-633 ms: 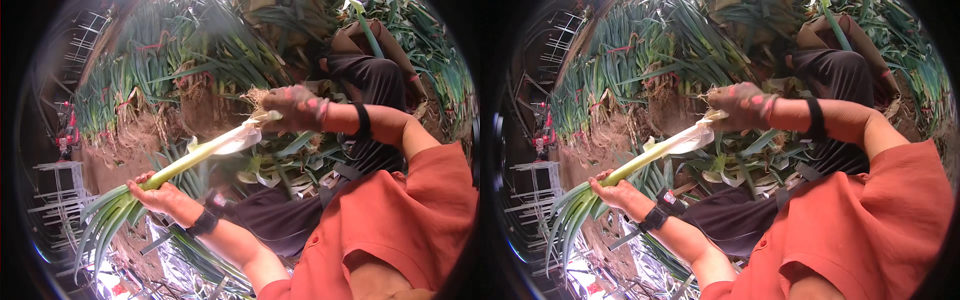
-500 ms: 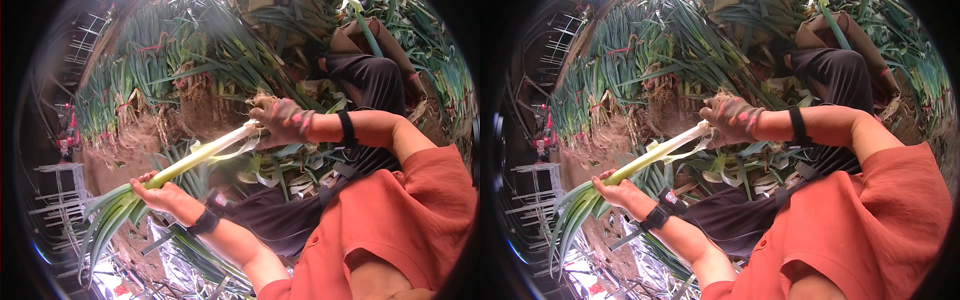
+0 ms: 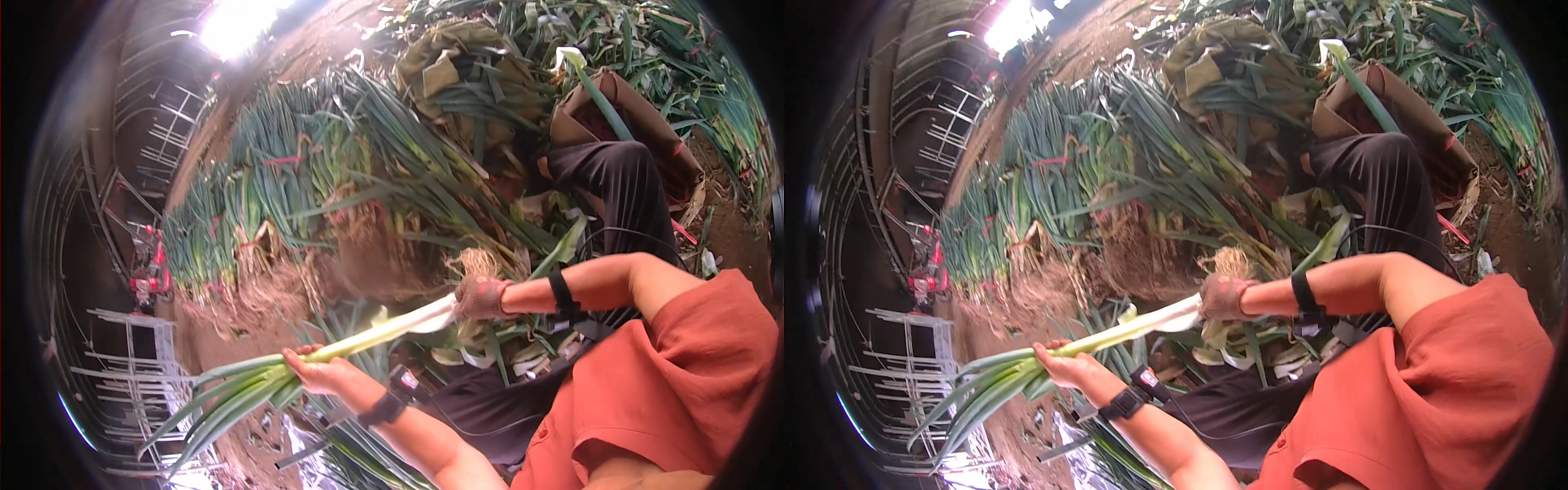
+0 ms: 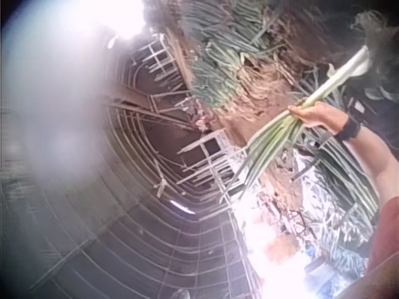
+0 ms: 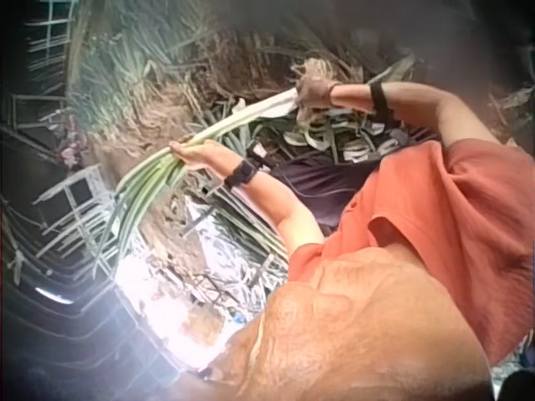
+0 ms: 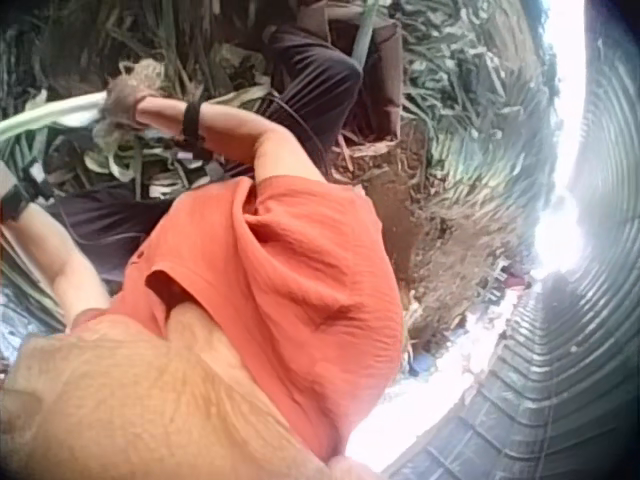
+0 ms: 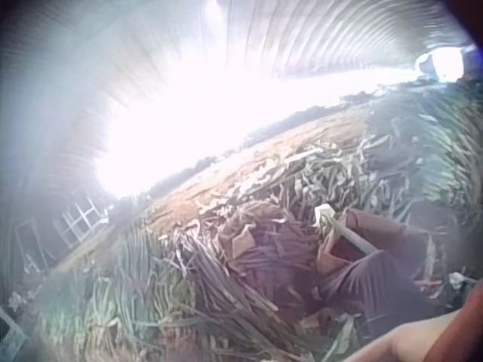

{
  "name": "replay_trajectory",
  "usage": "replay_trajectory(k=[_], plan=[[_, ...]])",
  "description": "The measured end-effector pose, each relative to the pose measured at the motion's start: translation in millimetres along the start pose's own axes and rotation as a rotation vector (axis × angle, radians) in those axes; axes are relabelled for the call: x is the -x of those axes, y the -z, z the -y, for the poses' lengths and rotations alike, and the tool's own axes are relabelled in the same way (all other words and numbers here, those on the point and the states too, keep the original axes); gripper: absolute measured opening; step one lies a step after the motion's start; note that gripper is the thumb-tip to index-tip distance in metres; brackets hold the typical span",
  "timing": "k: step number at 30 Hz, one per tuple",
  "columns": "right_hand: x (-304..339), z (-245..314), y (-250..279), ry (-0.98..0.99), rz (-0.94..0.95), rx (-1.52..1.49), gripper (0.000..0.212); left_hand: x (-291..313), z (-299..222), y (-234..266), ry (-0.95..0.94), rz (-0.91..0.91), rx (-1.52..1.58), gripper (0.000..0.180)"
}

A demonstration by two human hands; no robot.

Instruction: Cleaning and preparing leeks by removing outer layers and dirt.

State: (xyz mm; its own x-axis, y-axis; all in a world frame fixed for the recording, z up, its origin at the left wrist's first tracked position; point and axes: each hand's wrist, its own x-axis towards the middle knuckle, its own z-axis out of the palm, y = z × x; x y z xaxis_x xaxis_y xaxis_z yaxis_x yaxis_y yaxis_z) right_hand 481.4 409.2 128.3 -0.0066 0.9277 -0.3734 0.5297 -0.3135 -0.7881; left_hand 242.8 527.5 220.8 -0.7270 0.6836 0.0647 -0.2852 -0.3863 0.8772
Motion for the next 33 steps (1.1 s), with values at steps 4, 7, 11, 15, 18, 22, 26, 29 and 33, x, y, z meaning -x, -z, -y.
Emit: replay_trajectory(k=[4,7,11,15,18,22,26,29,33], plan=[[17.4,-11.1,10.3,-0.162,0.054,-0.736,0.016,6.2,6.1,-4.5,0.046,-0.041,0.03,0.034],[23.0,-21.4,31.9,-0.048,0.126,-0.63,0.018,2.0,11.5,-2.1,0.13,-0.069,0.094,0.024],[56.7,-1.4,66.8,0.112,0.335,-0.572,0.016,-20.4,-4.2,12.6,0.239,-0.074,0.151,0.023],[77.8,-15.6,76.2,0.064,0.455,-0.656,0.014,-48.9,16.8,48.1,0.294,0.018,0.076,0.025],[103.1,-18.2,93.5,0.038,0.516,-0.624,0.015,-65.1,28.3,67.1,0.336,0.103,0.084,0.025],[129.9,-27.7,137.4,0.053,0.626,-0.48,0.017,-97.4,29.7,79.3,0.239,-0.157,0.073,0.023],[139.1,-70.1,166.3,-0.073,0.198,-0.343,0.02,-50.4,6.0,42.1,0.136,-0.154,-0.022,0.025],[84.2,-84.2,143.8,0.098,0.153,0.553,0.031,-52.1,7.7,27.0,0.043,-0.134,0.107,0.052],[43.1,-75.2,133.9,0.212,-0.026,0.618,0.058,-24.2,10.1,13.8,0.068,0.032,0.115,0.031]])
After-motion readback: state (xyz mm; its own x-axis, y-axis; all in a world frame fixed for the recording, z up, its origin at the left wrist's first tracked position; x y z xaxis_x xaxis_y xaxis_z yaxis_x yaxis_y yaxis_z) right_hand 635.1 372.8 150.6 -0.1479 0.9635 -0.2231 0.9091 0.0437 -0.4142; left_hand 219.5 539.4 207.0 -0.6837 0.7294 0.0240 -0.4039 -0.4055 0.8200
